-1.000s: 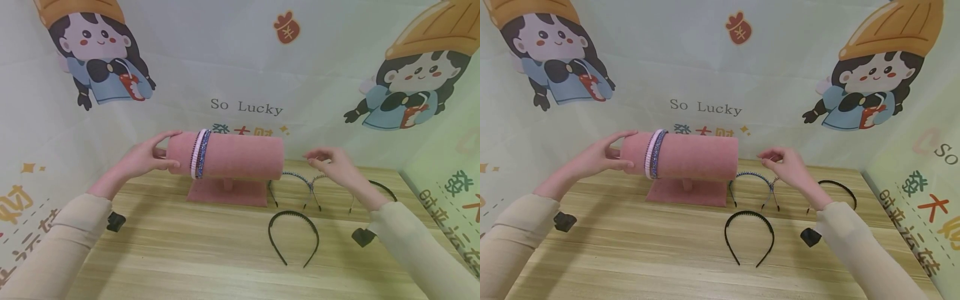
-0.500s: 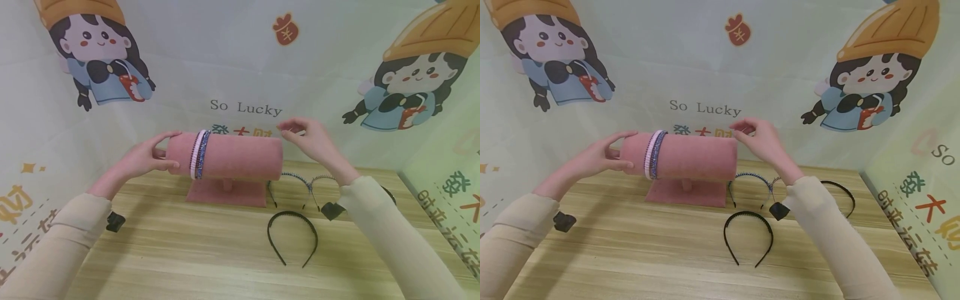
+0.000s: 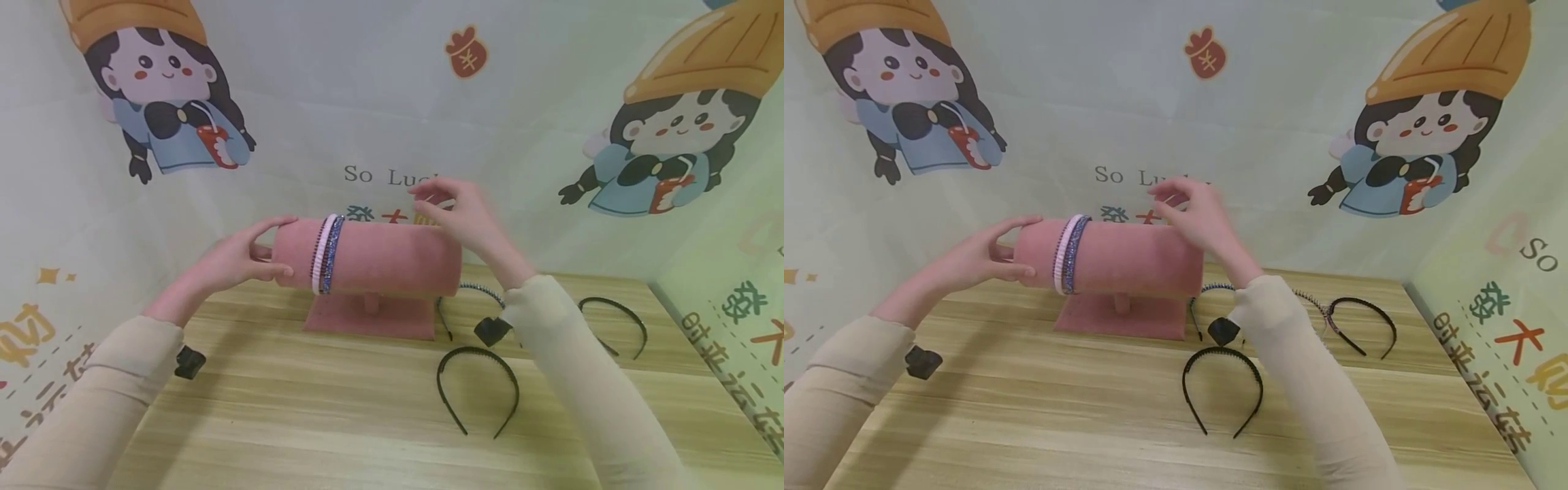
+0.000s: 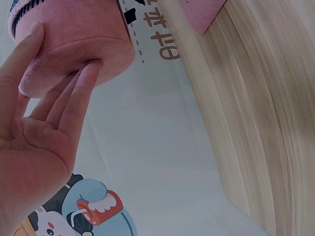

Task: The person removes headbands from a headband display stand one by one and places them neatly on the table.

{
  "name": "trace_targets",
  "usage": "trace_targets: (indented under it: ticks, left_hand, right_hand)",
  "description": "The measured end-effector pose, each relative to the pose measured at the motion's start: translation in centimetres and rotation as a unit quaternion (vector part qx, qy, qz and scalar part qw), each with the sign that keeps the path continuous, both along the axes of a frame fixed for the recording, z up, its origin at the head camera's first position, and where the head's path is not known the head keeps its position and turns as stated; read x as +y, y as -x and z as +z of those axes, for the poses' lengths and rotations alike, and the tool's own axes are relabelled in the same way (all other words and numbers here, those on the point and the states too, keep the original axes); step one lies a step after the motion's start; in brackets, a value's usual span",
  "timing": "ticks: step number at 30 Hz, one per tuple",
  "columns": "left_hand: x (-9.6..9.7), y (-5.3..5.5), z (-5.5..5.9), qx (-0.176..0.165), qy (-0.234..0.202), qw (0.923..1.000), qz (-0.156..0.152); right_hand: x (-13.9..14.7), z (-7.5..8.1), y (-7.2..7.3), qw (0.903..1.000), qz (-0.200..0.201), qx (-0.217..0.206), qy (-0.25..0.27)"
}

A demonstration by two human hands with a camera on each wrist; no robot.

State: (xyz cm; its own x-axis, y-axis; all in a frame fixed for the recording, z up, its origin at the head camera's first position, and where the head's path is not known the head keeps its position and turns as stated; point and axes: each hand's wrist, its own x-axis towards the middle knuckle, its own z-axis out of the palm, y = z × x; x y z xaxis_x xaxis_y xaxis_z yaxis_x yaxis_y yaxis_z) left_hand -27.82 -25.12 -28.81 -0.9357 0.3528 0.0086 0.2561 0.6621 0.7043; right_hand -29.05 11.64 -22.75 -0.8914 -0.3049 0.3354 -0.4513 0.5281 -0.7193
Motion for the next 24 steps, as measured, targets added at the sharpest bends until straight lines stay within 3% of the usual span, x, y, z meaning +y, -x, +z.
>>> trace_targets:
  ticks: [6, 16, 24]
  left_hand:
    - [0.0, -0.1, 0.0, -0.005, -0.009, 0.9999, -0.011]
    - [0.1, -0.3, 0.3, 0.001, 0.003, 1.0000, -0.006]
    - [0.0, -0.3, 0.1, 0.003, -0.001, 0.9999, -0.010]
  right_hand:
    - [-2.2, -1.4, 0.4, 0.9992, 0.016, 0.002, 0.037]
    - [-6.2, -3.5, 1.0, 0.9939, 0.033, 0.067, 0.081]
    - [-8.6, -4.1, 0.5, 0.9948, 0.040, 0.079, 0.050]
